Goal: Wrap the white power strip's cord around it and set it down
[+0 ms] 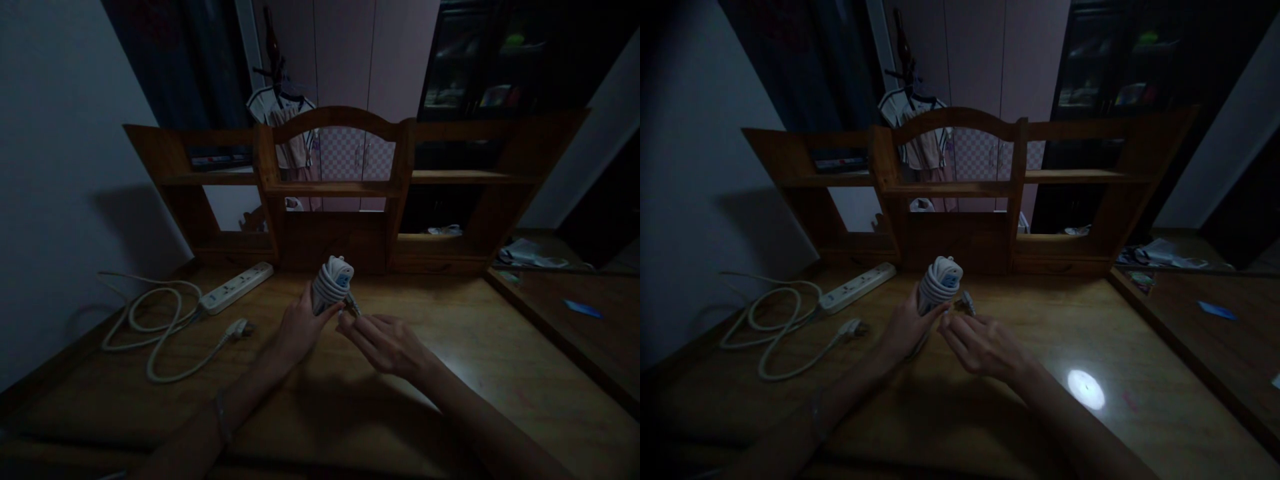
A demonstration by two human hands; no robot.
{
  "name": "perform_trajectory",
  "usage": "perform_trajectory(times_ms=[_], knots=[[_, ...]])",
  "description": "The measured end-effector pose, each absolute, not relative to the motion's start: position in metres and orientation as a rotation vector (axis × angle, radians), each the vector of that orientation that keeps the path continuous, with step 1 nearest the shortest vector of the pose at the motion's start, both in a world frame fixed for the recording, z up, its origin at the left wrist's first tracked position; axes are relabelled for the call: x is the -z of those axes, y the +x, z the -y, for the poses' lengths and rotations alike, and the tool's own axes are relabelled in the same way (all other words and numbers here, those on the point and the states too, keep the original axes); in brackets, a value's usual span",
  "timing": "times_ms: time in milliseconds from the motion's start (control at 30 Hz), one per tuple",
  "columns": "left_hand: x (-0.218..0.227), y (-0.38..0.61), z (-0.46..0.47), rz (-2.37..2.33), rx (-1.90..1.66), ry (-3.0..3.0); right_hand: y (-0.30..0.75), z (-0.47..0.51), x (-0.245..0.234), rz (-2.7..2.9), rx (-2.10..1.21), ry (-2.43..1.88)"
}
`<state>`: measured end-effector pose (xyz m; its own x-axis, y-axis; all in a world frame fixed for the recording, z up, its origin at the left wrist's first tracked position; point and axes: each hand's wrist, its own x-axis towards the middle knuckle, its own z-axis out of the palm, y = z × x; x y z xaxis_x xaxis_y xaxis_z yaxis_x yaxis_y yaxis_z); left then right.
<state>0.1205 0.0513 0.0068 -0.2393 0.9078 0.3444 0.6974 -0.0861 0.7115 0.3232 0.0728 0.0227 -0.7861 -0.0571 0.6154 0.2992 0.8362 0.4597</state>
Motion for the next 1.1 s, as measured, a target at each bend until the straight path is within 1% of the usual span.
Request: perform_trajectory(times_ms=[200, 300, 367, 533, 733, 967, 1100], knots=[[-0.010, 0.116, -0.044, -1.496, -1.183, 1.982, 0.326, -0.074, -0.024, 2.363, 0.638, -0.241], [-0.010, 0.114, -0.043, -1.411, -1.126, 2.067, 0.329, -0.076, -0.026, 2.356, 0.603, -0.251], [-0.010, 0.113, -0.044, -1.451, -1.052, 2.100, 0.329, -0.077, -0.027, 2.356, 0.550, -0.261], [-0.009, 0.115, -0.045, -1.740, -0.809, 2.249, 0.326, -0.076, -0.027, 2.394, 0.460, -0.297], [-0.004, 0.121, -0.042, -1.731, -0.582, 2.512, 0.324, -0.078, -0.025, 2.448, 0.507, -0.341], [0.004, 0.132, -0.042, -1.687, -0.532, 2.638, 0.339, -0.089, -0.034, 2.512, 0.579, -0.538], [0.008, 0.134, -0.040, -1.635, -0.530, 2.710, 0.351, -0.092, -0.045, 2.453, 0.602, -0.526]])
